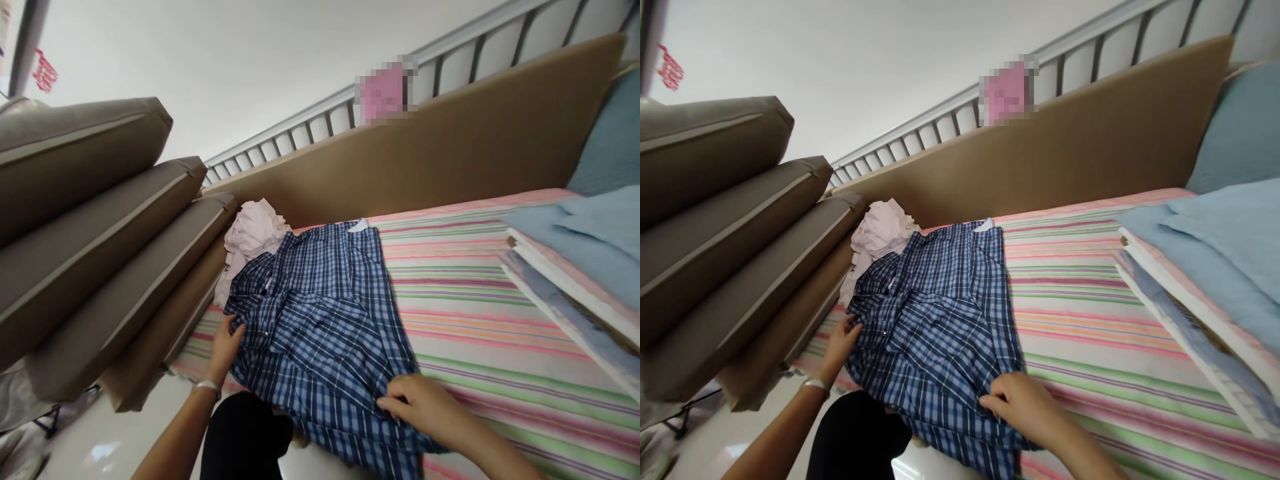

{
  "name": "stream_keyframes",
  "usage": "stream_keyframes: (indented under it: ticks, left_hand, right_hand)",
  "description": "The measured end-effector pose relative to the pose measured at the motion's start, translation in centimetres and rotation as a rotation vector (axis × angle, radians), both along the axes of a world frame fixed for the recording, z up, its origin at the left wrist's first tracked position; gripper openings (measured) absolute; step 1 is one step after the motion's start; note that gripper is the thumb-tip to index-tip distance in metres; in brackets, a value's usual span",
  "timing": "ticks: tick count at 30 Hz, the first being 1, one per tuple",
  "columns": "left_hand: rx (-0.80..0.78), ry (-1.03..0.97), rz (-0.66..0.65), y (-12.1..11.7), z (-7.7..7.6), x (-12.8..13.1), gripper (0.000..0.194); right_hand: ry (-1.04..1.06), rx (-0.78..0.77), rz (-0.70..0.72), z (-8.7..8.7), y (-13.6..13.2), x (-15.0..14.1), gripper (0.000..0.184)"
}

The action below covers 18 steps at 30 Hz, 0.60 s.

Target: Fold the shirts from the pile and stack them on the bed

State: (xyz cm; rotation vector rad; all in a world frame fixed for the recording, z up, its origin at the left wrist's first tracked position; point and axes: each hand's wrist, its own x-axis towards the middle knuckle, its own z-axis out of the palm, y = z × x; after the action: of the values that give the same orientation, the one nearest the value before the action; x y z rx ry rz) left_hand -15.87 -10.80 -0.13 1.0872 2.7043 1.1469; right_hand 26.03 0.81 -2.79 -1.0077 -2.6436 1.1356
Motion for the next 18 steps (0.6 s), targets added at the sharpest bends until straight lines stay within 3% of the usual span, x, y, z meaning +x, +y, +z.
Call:
stream_keyframes:
  ticks: [4,7,15,18]
  left_hand:
    - [-0.128,0.094,-0.116,-1.4,-2.2,1.7,0.055]
    - [-0.22,0.123,-0.115,-1.9,-2.7,1.3,0.045]
    - [-0.369,0.095,-0.073,-0.9,-1.9,-0.7,0.02]
    - [-0.368,0.025,-0.069,-0.4,-0.9,-0.9,0.012]
  right_hand:
    - [0.008,0.035,-0.007,-0.1,-0.1,0.0,0.038]
    - [0.02,0.025,-0.006,0.1,-0.2,0.1,0.034]
    - [0.03,0.002,-0.018,0.6,-0.2,0.1,0.03]
    - [0.028,0.013,-0.027,0.8,-0.3,0.1,0.029]
